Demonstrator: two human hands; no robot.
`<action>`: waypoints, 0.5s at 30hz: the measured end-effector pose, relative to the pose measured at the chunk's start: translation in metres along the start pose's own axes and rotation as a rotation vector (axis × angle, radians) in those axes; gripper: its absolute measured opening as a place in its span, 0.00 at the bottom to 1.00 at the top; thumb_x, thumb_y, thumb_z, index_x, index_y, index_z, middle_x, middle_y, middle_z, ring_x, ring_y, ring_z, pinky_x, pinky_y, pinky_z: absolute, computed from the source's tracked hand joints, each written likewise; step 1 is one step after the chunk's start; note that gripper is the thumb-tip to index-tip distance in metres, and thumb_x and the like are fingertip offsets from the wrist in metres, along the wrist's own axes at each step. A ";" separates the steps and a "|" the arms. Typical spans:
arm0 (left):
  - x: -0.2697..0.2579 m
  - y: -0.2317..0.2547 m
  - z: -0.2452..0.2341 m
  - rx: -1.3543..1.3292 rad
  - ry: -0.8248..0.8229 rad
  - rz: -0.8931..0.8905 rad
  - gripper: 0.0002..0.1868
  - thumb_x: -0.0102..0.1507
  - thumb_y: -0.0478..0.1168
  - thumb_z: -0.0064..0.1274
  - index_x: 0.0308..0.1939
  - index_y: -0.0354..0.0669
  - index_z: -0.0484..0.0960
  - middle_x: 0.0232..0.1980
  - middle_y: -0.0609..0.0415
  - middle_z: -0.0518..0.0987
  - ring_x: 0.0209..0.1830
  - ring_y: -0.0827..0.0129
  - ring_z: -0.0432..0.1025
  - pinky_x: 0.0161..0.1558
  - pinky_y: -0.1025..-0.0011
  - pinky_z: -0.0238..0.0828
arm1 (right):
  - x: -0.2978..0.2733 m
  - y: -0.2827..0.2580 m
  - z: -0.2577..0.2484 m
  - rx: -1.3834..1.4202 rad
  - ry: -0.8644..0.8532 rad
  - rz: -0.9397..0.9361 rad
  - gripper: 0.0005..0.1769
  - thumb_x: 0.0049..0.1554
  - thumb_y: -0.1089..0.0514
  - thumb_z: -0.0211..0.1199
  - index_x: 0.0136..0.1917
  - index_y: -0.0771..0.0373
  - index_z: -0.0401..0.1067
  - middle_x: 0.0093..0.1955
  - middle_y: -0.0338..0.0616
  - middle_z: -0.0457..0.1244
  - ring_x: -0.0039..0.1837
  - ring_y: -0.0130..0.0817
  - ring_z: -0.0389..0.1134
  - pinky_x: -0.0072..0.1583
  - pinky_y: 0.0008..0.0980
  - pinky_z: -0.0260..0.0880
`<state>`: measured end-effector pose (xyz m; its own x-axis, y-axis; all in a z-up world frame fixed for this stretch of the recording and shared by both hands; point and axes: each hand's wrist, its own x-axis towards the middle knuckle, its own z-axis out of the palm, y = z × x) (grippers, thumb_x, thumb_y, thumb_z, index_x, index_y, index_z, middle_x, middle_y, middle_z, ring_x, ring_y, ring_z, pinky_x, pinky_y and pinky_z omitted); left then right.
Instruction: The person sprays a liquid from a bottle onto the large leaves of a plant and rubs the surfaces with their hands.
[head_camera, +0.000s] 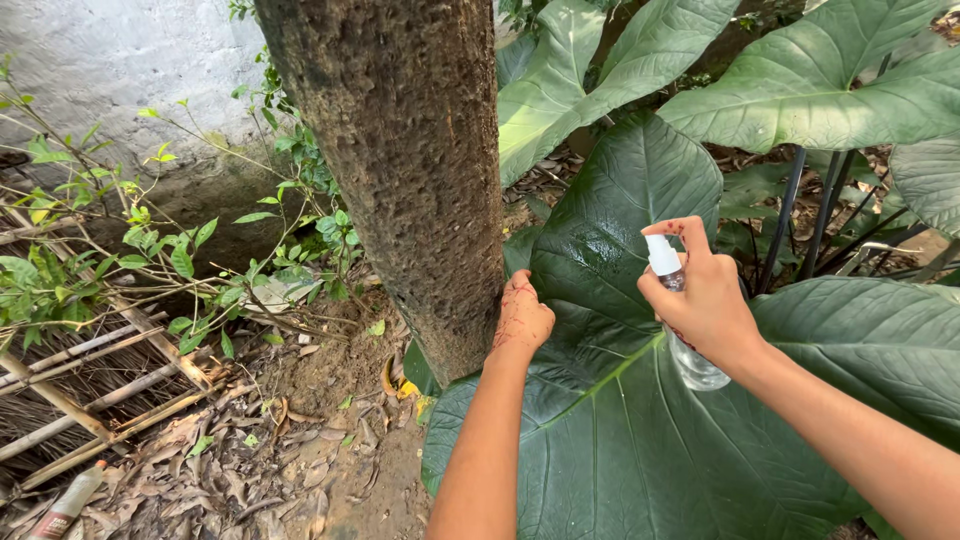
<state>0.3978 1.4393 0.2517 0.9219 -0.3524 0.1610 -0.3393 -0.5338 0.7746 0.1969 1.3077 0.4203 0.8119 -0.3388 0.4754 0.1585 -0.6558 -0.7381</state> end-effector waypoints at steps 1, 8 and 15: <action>0.001 0.000 0.002 -0.011 0.015 0.023 0.32 0.58 0.29 0.49 0.68 0.39 0.62 0.71 0.38 0.65 0.71 0.46 0.63 0.68 0.60 0.63 | 0.001 -0.001 0.000 -0.009 0.005 -0.012 0.25 0.54 0.62 0.60 0.64 0.59 0.61 0.27 0.42 0.65 0.25 0.29 0.65 0.31 0.33 0.63; -0.026 0.055 0.000 -0.117 0.152 0.332 0.27 0.64 0.39 0.53 0.67 0.40 0.68 0.66 0.38 0.74 0.68 0.46 0.68 0.68 0.58 0.65 | 0.008 0.004 -0.004 0.033 -0.028 0.070 0.23 0.60 0.57 0.58 0.67 0.58 0.58 0.30 0.43 0.64 0.29 0.31 0.66 0.34 0.33 0.65; -0.077 0.145 -0.037 -0.424 -0.194 0.394 0.43 0.61 0.50 0.58 0.77 0.48 0.59 0.63 0.40 0.79 0.60 0.52 0.77 0.61 0.61 0.72 | 0.036 0.040 -0.008 0.249 -0.172 0.003 0.30 0.63 0.55 0.56 0.75 0.55 0.52 0.50 0.44 0.61 0.50 0.28 0.65 0.49 0.29 0.67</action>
<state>0.2842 1.4178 0.3746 0.6780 -0.6158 0.4013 -0.5068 0.0038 0.8621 0.2275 1.2641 0.4120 0.8924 -0.2075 0.4006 0.2714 -0.4624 -0.8441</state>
